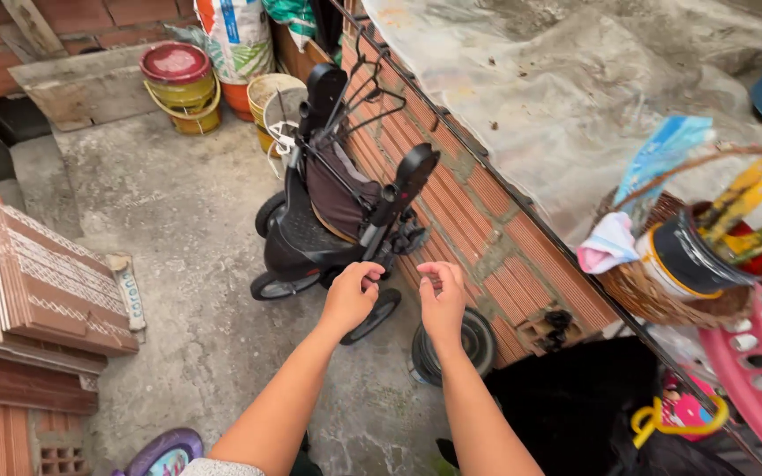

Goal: The person picks up several garments from a laundry basin, secures them onto plastic hangers, and hangs them onto a clothesline on a terrace. They handle a red jersey and black trousers individually, ensuring each is properly attached before moving to the next item.

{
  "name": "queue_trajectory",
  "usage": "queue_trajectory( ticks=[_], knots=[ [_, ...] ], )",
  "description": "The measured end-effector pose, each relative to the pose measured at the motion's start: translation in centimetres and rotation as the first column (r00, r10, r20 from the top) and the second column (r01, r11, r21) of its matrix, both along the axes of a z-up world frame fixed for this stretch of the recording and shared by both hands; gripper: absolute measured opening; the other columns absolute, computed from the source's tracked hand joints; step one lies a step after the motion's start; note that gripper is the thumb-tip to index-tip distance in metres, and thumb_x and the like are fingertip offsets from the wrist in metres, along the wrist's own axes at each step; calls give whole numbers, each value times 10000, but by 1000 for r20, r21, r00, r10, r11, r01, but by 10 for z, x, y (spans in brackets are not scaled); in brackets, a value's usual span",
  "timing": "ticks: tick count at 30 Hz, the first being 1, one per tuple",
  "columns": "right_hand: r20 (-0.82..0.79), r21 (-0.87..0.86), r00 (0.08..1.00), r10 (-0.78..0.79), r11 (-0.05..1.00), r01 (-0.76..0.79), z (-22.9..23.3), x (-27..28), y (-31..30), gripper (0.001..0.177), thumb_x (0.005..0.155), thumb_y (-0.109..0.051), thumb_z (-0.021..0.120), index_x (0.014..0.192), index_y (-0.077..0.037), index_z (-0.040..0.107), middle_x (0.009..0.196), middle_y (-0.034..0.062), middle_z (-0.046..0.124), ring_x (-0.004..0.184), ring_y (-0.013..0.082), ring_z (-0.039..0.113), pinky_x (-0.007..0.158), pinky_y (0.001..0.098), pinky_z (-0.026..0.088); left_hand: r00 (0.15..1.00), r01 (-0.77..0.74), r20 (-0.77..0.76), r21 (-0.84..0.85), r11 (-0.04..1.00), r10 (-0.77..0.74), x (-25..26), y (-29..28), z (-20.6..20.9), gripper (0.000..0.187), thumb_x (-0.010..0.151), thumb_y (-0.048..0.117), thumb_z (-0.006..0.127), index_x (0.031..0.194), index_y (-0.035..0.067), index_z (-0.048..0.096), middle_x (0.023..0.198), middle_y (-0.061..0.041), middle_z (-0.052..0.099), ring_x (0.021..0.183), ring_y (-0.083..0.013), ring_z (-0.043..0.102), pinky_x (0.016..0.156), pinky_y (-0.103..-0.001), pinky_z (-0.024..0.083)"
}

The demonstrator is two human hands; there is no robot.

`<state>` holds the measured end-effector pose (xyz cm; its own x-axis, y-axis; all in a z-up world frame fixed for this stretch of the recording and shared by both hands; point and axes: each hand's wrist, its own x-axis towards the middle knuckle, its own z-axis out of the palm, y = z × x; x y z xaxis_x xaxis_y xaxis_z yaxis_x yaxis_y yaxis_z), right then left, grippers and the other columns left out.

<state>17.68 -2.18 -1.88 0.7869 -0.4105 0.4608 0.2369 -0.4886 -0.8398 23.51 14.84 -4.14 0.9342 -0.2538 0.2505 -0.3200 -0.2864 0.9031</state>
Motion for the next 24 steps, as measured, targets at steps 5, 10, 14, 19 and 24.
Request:
queue_trajectory(
  ticks=[5, 10, 14, 19, 24],
  knots=[
    [-43, 120, 996, 80, 990, -75, -21, 114, 46, 154, 926, -39, 644, 1069, -31, 700, 1029, 48, 646, 894, 142, 660, 802, 276, 541, 999, 5, 40, 19, 1000, -5, 93, 56, 17, 320, 806, -32, 644, 1107, 62, 699, 1018, -87, 690, 846, -194, 698, 757, -323, 572],
    [-123, 143, 981, 153, 980, -135, -22, 213, 52, 201, 948, -80, 640, 1132, -36, 706, 1102, 47, 722, 973, 125, 680, 854, 272, 536, 999, 6, -36, 14, 1000, -6, 162, 72, 30, 327, 821, -20, 638, 1131, 68, 688, 1055, -83, 678, 854, -191, 699, 752, -315, 583],
    [-250, 284, 941, 226, 947, -152, -43, 317, 40, 262, 956, -119, 648, 1195, -23, 694, 1154, 93, 749, 994, 158, 683, 880, 302, 536, 998, -6, -57, 5, 1000, 7, 214, 71, 28, 314, 827, -19, 646, 1125, 67, 692, 1087, -75, 678, 899, -178, 715, 761, -320, 570],
    [-251, 537, 892, 375, 821, -194, -107, 444, 24, 461, 945, -148, 654, 1376, -5, 576, 1302, 113, 679, 1146, 161, 659, 953, 305, 532, 995, -48, -83, 14, 999, 49, 279, 58, 8, 325, 837, 1, 658, 1152, 80, 674, 1100, -69, 669, 909, -189, 709, 768, -322, 574],
    [-479, 602, 828, 291, 795, 69, -173, 560, 11, 823, 936, -181, 770, 1564, -20, 262, 1342, 135, 636, 1147, 170, 610, 944, 320, 484, 992, -76, -94, 91, 993, 85, 351, 44, 8, 316, 834, 42, 685, 1144, 103, 670, 1102, -62, 655, 925, -199, 699, 786, -333, 566]
  ],
)
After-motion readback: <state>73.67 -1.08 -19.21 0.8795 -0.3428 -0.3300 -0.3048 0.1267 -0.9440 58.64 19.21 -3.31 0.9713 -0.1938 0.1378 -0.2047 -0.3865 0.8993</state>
